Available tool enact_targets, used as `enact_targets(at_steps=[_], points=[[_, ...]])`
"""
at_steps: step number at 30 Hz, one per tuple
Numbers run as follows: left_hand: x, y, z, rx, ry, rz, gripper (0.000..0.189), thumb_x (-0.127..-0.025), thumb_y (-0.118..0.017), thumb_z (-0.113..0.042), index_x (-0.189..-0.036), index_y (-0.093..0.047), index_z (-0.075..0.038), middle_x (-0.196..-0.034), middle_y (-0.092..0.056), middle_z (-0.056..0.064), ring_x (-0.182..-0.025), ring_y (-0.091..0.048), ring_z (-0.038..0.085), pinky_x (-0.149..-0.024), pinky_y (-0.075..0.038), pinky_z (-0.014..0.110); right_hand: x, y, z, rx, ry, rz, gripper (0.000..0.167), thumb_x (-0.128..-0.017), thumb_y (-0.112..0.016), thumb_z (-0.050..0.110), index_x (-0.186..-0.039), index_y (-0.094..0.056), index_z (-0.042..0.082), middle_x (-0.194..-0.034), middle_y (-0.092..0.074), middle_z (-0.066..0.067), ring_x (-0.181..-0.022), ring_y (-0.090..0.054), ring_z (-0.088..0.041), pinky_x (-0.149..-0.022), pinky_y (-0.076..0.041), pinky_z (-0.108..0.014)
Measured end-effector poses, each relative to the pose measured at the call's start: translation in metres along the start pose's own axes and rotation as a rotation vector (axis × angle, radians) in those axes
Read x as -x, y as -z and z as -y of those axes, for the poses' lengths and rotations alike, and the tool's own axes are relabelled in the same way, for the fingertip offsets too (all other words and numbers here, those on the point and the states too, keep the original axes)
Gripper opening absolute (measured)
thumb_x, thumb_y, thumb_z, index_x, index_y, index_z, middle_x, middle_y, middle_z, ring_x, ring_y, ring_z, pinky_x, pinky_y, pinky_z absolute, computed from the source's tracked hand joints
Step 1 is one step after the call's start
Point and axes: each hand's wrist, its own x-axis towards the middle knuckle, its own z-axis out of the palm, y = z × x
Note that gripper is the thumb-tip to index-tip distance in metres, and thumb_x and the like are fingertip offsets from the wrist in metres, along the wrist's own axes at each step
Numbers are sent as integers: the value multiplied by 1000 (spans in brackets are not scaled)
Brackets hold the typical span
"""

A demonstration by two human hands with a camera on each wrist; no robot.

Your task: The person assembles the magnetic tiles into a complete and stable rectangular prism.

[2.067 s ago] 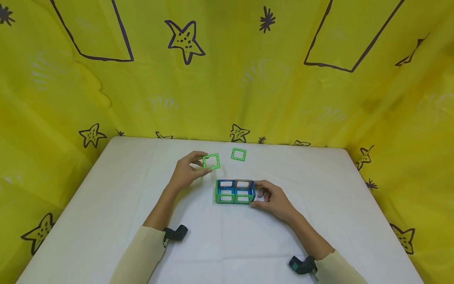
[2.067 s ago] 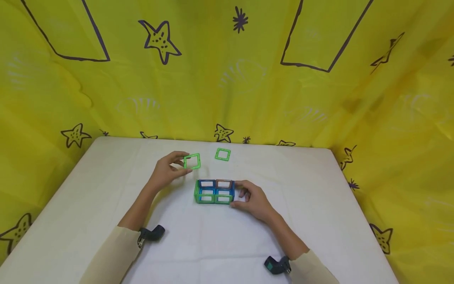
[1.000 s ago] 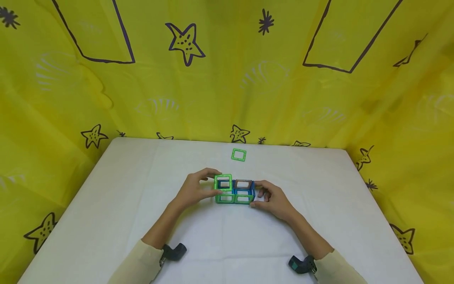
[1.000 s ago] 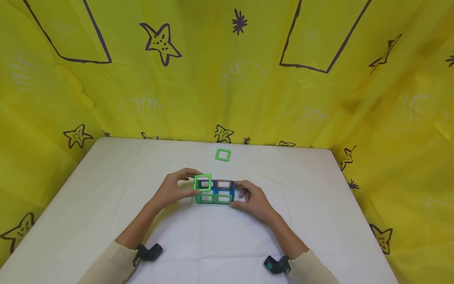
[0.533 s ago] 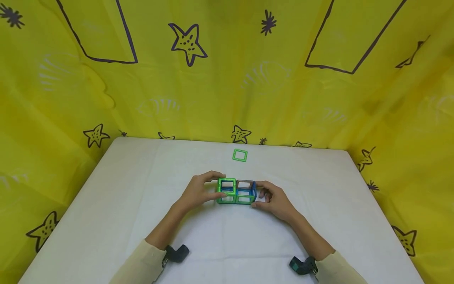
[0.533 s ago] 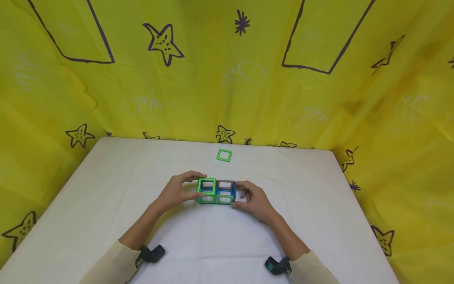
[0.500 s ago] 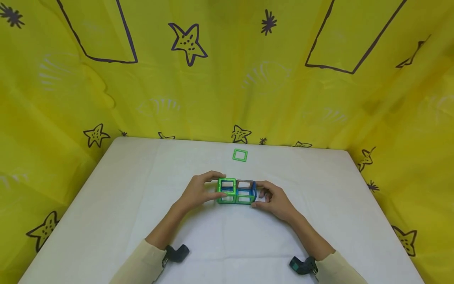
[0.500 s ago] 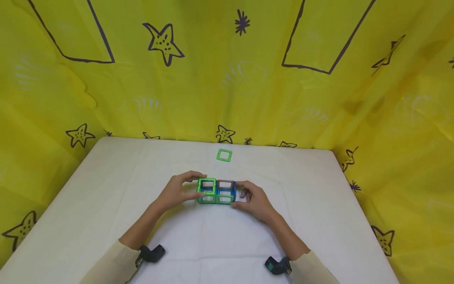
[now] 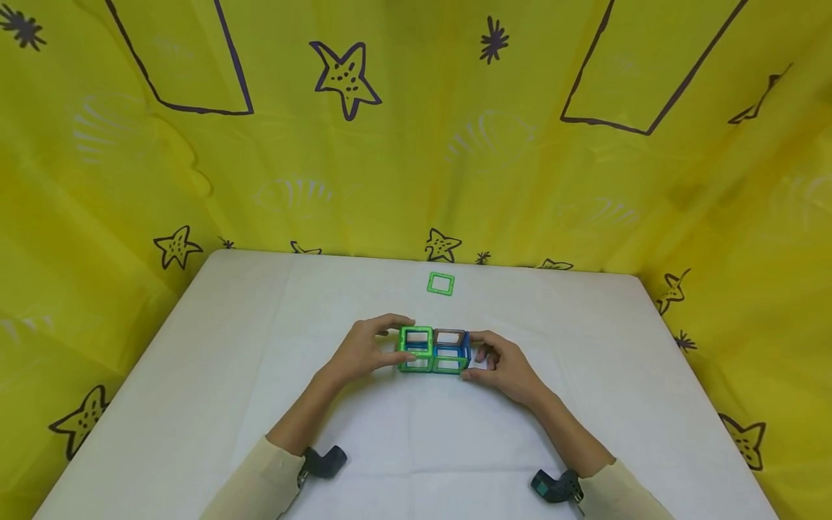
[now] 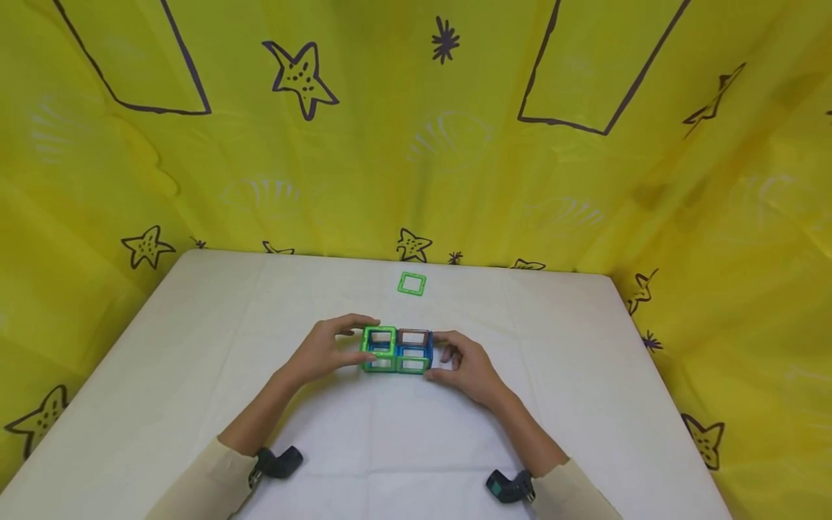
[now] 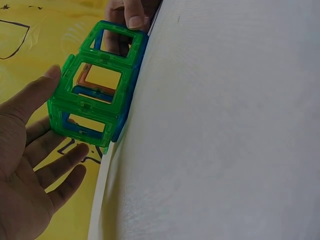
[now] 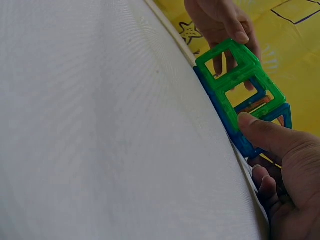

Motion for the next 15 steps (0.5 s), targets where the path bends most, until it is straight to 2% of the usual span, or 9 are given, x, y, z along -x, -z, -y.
enact_targets(at_steps=[6,12,15], points=[[0,0,-1,-3,-2,20,60,-80,-95,-25,-134,-71,-12,-132,-71,2,-122,-64,26,-102,-54,47,0,-1,3,16,-23,1,64,-78,-94,9,-135,-66,5,-95,-62,-10,-73,-49,-19,-63,-41,-24],[0,-1,-2,-21,13,30,62,-80,-95,-26,-135,-70,-11,-130,-72,5,-117,-66,29,-100,-55,48,0,-3,5,49,-23,-10,62,-79,-90,-2,-134,-63,-4,-95,-61,-19,-71,-48,-25,-62,-40,-24],[0,-1,-3,-35,32,23,62,-80,-95,-27,-135,-71,-11,-130,-72,5,-115,-66,32,-98,-56,50,0,-3,6,41,-30,-6,62,-79,-91,-1,-135,-64,-2,-95,-61,-16,-72,-48,-23,-62,-40,-24]])
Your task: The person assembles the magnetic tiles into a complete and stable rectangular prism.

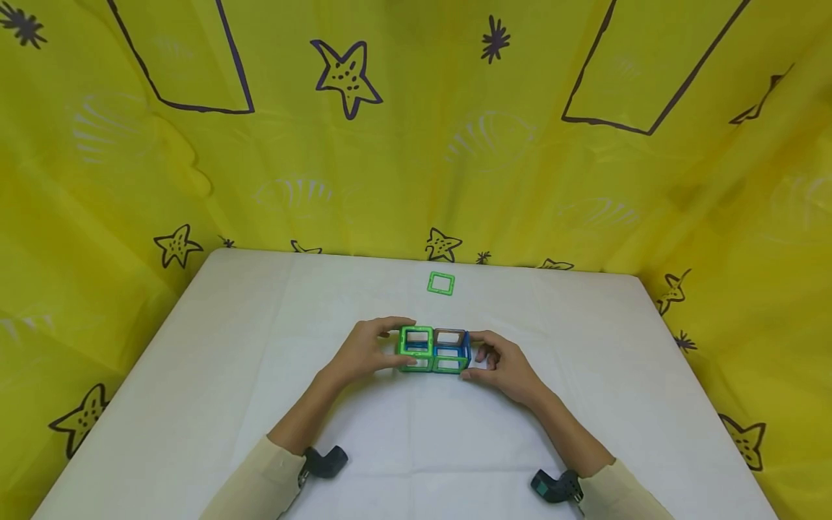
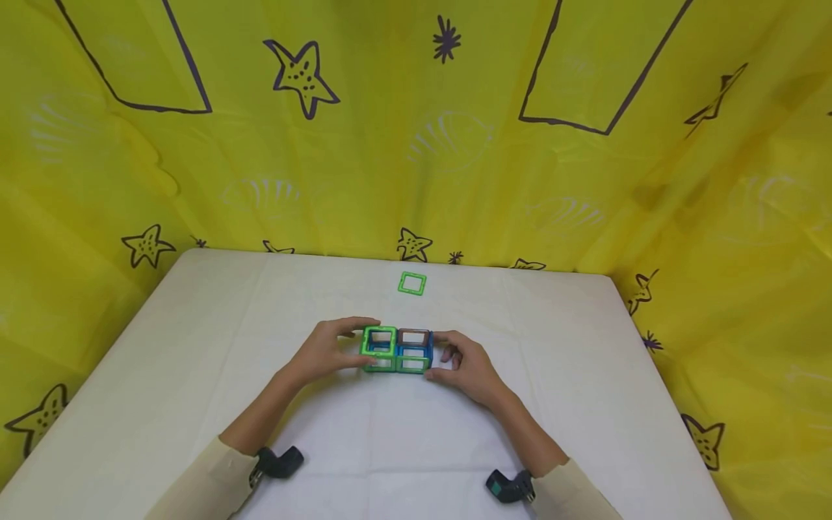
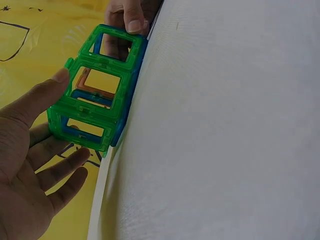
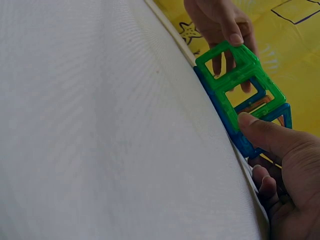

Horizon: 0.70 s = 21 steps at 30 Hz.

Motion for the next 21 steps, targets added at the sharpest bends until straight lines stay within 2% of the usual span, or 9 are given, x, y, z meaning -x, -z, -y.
enact_targets(at_steps=[6,12,16,21], points=[[-1,0,-2,-29,52,-1,62,-80,-94,-29,-136,-72,-13,-134,-70,8,-118,-65,37,-99,-55,52,0,2,-1,-45,12,8,63,-79,-94,10,-135,-65,4,-96,-62,-10,-73,-49,-19,-63,-41,-24],[-2,0,-4,-15,46,4,61,-80,-94,-29,-135,-72,-14,-135,-70,7,-120,-64,34,-101,-54,51,0,3,0,-43,17,6,63,-79,-94,10,-135,-65,3,-96,-61,-10,-73,-48,-19,-63,-41,-24],[-3,2,-2,28,25,2,55,-88,-88,-29,-136,-71,-11,-135,-70,5,-124,-63,29,-102,-54,48,1,3,0,-51,16,7,63,-79,-94,11,-135,-66,4,-96,-62,-10,-73,-49,-19,-63,-42,-24],[-4,5,2,100,13,-43,44,-101,-72,-28,-138,-67,-6,-135,-70,7,-126,-63,27,-103,-53,49,0,2,-3,-48,20,15,63,-78,-95,12,-134,-66,5,-95,-61,-9,-72,-49,-18,-62,-42,-23]])
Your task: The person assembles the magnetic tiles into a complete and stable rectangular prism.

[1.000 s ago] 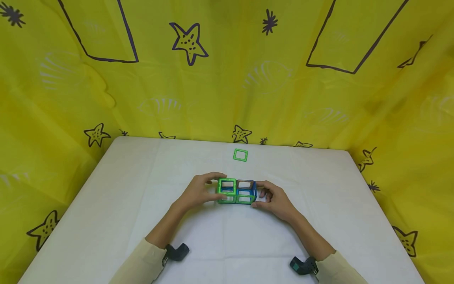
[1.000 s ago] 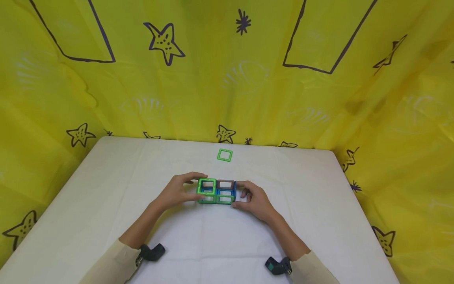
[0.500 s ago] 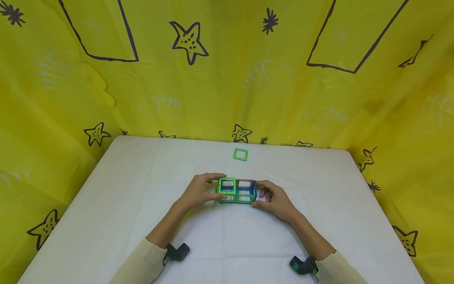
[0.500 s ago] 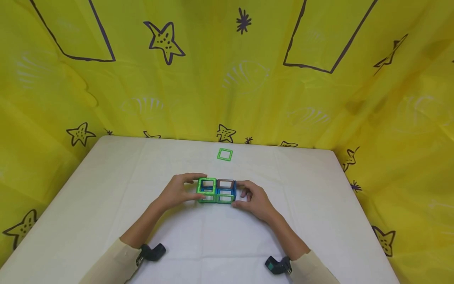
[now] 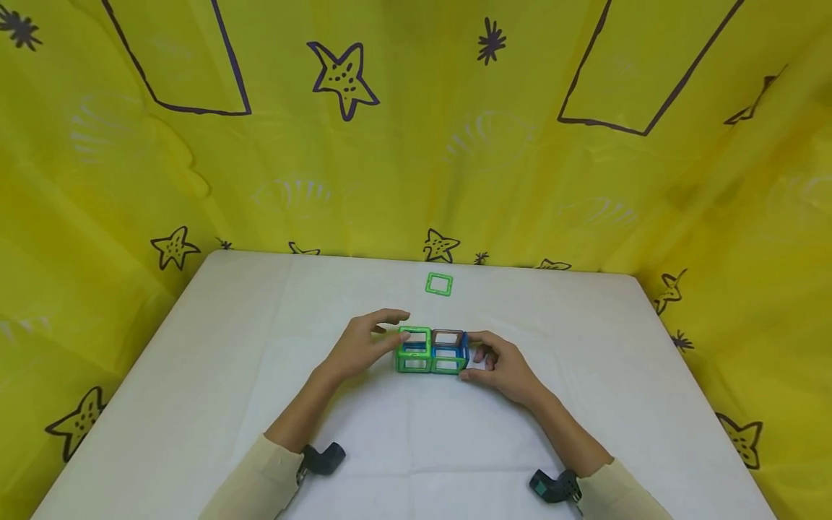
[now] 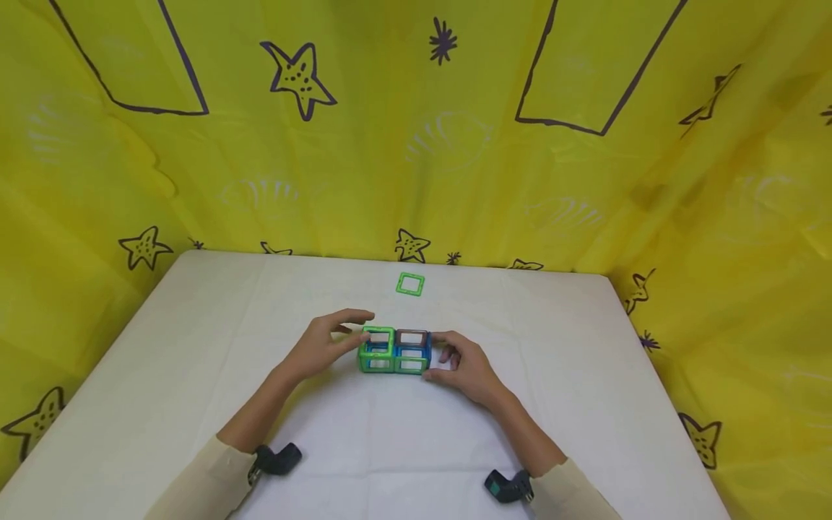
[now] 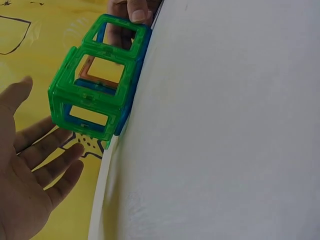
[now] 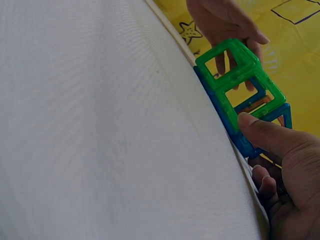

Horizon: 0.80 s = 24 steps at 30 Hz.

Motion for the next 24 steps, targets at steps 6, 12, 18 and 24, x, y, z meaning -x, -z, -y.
enact_targets(at_steps=[6,12,18,24], points=[[-6,3,6,50,42,-60,37,-109,-60,-30,-137,-68,-8,-134,-70,4,-127,-62,25,-103,-53,48,0,0,-3,-1,4,-5,61,-79,-94,13,-133,-67,7,-94,-61,-9,-72,-50,-17,-62,-43,-23],[-17,2,15,70,73,-92,34,-111,-57,-30,-134,-70,-8,-129,-72,3,-123,-64,24,-103,-53,48,0,0,-3,-1,11,-8,60,-79,-94,13,-133,-68,8,-94,-61,-9,-72,-49,-17,-61,-42,-24],[-30,3,21,89,112,-110,32,-109,-60,-28,-132,-70,-7,-128,-72,5,-122,-63,26,-106,-51,48,0,0,-2,-16,19,-8,60,-79,-94,12,-132,-68,8,-94,-61,-10,-70,-49,-17,-60,-42,-24],[-42,4,26,98,154,-125,34,-105,-67,-25,-134,-69,-7,-131,-70,8,-121,-63,27,-106,-51,48,0,0,-2,-14,10,-10,60,-79,-94,11,-132,-67,8,-94,-61,-9,-70,-49,-15,-61,-42,-23]])
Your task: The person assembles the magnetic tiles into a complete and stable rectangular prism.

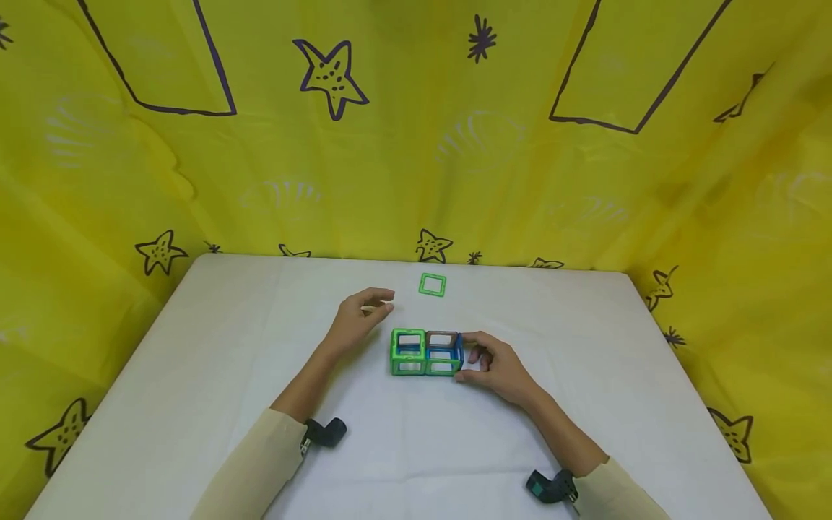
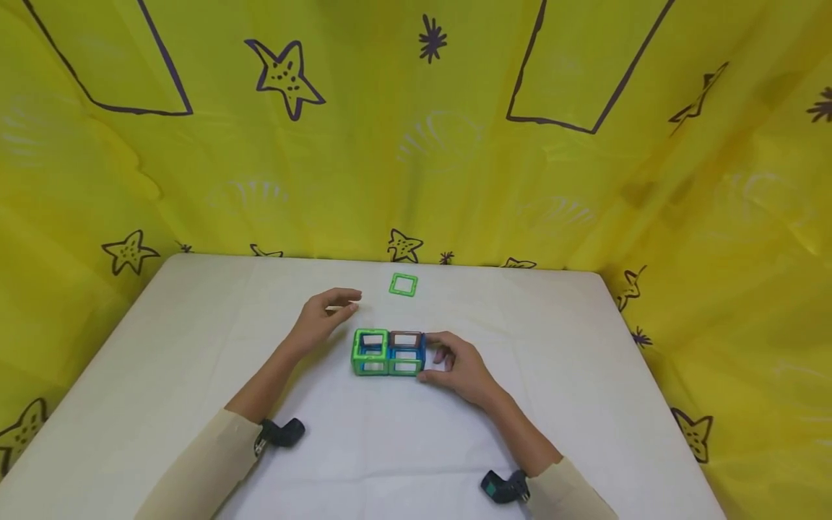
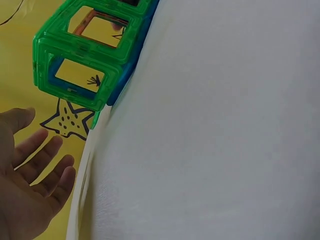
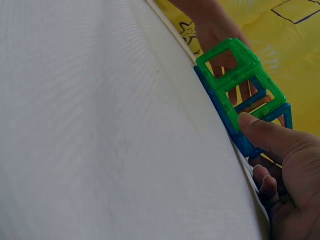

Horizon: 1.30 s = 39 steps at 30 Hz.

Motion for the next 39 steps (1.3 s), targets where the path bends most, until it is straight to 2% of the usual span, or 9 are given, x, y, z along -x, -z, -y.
enact_targets(at_steps=[6,16,23,27,33,39], points=[[-13,-3,6,-11,7,19,42,-101,-73,-23,-139,-66,-7,-136,-68,9,-124,-61,29,-104,-53,47,0,-2,1,3,2,-1,62,-78,-94,8,-133,-66,5,-95,-61,-11,-70,-48,-16,-60,-41,-24],[-40,-13,9,-74,-18,65,53,-96,-79,-23,-144,-63,-9,-144,-63,8,-132,-58,30,-107,-50,47,-1,1,-1,21,15,-5,60,-78,-94,12,-132,-68,9,-93,-61,-8,-70,-49,-16,-60,-43,-24],[-55,-16,14,-102,-44,104,59,-94,-82,-23,-147,-61,-8,-151,-56,13,-139,-51,35,-117,-40,49,-1,1,-3,30,7,5,61,-78,-95,14,-132,-68,12,-93,-61,-4,-70,-50,-14,-61,-43,-24],[-65,-17,15,-164,-80,134,64,-92,-83,-23,-149,-59,-7,-153,-55,14,-137,-51,35,-119,-38,48,-2,3,-3,30,0,11,61,-78,-95,14,-132,-68,13,-93,-60,-3,-70,-49,-14,-61,-43,-24],[-78,-20,14,-221,-100,163,69,-90,-86,-23,-151,-57,-9,-151,-56,12,-122,-55,32,-109,-45,46,-1,3,0,29,-14,14,61,-79,-94,15,-133,-67,12,-94,-59,-4,-71,-50,-15,-61,-43,-24],[-86,-29,15,-282,-100,184,69,-89,-86,-26,-152,-58,-15,-152,-56,4,-119,-46,26,-107,-43,43,1,1,-2,22,-18,15,60,-79,-94,13,-133,-67,9,-94,-60,-5,-71,-50,-14,-61,-43,-24]])
